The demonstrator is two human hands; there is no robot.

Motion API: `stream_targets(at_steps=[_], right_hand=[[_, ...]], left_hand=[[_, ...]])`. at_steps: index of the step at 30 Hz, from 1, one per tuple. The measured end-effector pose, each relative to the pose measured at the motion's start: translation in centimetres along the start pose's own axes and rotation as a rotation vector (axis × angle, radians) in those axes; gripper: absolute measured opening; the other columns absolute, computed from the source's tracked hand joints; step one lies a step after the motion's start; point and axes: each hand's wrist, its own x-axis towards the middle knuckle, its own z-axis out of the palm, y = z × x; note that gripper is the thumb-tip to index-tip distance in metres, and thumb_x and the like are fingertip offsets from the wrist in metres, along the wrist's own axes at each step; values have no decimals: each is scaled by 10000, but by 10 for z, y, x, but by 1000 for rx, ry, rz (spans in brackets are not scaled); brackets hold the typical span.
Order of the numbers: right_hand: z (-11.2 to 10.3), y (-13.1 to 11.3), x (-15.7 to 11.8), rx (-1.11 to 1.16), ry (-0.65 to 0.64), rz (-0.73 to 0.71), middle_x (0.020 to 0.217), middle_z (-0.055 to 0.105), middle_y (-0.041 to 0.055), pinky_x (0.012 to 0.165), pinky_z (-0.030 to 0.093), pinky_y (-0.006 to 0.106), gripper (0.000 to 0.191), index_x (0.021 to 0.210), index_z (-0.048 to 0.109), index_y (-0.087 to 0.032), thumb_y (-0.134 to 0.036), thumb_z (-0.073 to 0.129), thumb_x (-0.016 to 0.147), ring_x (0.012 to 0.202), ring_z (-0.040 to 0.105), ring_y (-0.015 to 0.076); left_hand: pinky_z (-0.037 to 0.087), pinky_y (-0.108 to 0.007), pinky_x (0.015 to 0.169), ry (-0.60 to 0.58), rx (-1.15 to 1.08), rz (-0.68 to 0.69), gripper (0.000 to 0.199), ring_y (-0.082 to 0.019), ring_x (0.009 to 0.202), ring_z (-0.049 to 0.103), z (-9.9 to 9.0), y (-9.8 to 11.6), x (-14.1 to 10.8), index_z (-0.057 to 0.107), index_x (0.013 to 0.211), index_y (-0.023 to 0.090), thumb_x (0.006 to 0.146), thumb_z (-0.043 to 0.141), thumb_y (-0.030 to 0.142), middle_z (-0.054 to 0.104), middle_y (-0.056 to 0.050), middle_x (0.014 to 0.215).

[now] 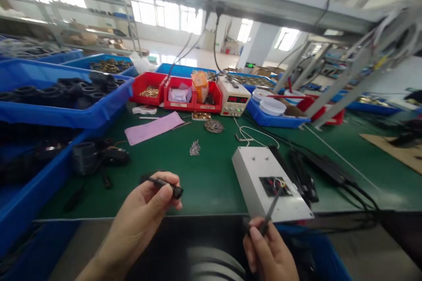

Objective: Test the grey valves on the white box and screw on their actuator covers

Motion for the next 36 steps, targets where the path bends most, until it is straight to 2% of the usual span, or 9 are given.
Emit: stream_targets(at_steps=[3, 5, 8, 11, 15, 23, 31, 36], right_hand=[[-5, -5, -3, 95, -102, 18, 525, 485, -71, 467, 317, 151, 494, 985, 602, -170, -581, 826, 829, 455, 391, 64], [-8, -7, -4, 178, -207, 1, 522, 485, -77, 475, 337, 149, 410, 1000, 602, -179, -526, 789, 887, 450, 388, 62], [-10, -14, -7, 254, -301, 13, 553, 531, -66, 505, 370, 134, 283, 1024, 620, -190, -434, 744, 953, 477, 434, 57], [-10, -22, -10, 309, -307, 46, 606, 596, -50, 528, 393, 109, 190, 1036, 657, -200, -359, 739, 973, 504, 479, 43], [-10, -25, -12, 373, -319, 89, 686, 683, -16, 508, 407, 97, 139, 1036, 699, -205, -316, 750, 970, 503, 522, 34], [-13, -20, -13, 416, -353, 106, 726, 711, -7, 499, 421, 104, 103, 1046, 705, -210, -291, 727, 988, 506, 542, 35], [-13, -13, -9, 410, -339, 110, 715, 701, -15, 509, 426, 103, 102, 1033, 692, -203, -277, 734, 977, 512, 548, 36], [-12, -15, -11, 317, -316, 91, 723, 697, -15, 524, 448, 130, 103, 1032, 672, -202, -280, 717, 982, 521, 554, 52]], left_hand=[[582, -130, 598, -43, -118, -209, 331, -63, 625, 624, 24, -33, 1, 804, 837, 214, 616, 986, 380, 672, 4, 809], [590, -126, 609, -66, -168, -344, 331, -56, 629, 619, 36, -46, -3, 804, 828, 221, 594, 1000, 350, 676, 9, 806], [601, -133, 613, -96, -207, -491, 283, -73, 637, 633, 46, -56, -11, 806, 826, 203, 641, 978, 329, 682, 2, 782], [601, -122, 619, -161, -238, -551, 227, -79, 629, 645, 48, -60, -16, 809, 839, 201, 709, 935, 338, 678, 12, 749], [601, -107, 640, -235, -225, -543, 184, -77, 640, 665, 49, -64, -15, 808, 852, 216, 761, 898, 348, 692, 23, 759], [613, -117, 731, -171, -60, -402, 231, -97, 735, 709, 61, -77, -13, 791, 814, 189, 698, 946, 314, 750, 14, 798], [611, -153, 818, -242, 17, -370, 166, -110, 835, 735, 53, -85, -16, 781, 907, 256, 808, 862, 362, 769, 41, 884], [562, -67, 774, -228, 229, -327, 177, -84, 847, 720, 47, -84, -15, 783, 909, 288, 830, 829, 440, 761, 69, 877]])
